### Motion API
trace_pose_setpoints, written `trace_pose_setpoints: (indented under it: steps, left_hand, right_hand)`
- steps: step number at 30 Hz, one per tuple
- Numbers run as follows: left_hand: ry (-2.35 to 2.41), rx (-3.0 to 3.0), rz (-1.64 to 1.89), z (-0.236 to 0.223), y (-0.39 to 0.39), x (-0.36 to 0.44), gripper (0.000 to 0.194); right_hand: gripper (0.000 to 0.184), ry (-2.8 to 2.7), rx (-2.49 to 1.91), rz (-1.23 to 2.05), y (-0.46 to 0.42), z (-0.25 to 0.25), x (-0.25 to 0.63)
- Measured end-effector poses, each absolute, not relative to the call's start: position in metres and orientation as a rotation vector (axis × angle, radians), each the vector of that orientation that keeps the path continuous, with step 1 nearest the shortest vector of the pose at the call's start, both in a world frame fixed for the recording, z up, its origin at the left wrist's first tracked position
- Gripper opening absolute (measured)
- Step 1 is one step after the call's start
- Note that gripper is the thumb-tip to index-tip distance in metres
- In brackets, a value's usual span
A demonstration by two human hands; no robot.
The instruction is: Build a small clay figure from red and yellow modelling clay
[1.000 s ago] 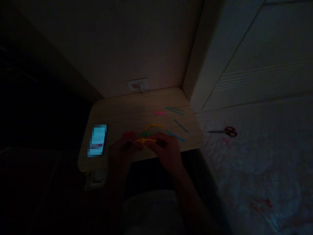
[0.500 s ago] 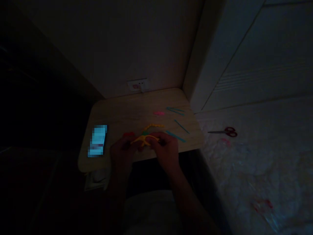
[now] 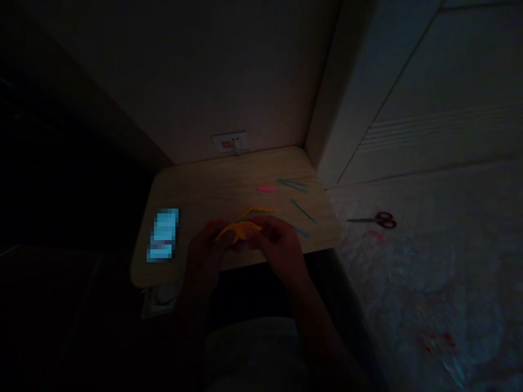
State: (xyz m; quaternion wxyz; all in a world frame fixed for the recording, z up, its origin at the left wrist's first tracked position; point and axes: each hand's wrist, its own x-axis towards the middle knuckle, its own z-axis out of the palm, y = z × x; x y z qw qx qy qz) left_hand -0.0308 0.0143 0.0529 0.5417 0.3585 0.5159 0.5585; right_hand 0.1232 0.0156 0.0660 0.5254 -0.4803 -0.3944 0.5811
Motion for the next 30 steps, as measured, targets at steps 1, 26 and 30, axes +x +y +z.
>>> trace_pose_setpoints:
  steps: [1,26,30]
  left_hand:
    - [1.242,0.854,1.328,0.054,0.015,-0.030,0.026]
    - [1.343,1.672,1.477,0.060,0.008,-0.032,0.012]
    - [1.360,1.932,1.474,0.061,0.007,-0.029,0.008]
  right_hand:
    - [0.039,-0.955,-1.156,1.384,0.016,0.066,0.122]
    - [0.028,-0.917,-1.127,1.302,0.007,0.067,0.107]
    - [0.027,-0.898,-1.160,1.294,0.006,0.064,0.103]
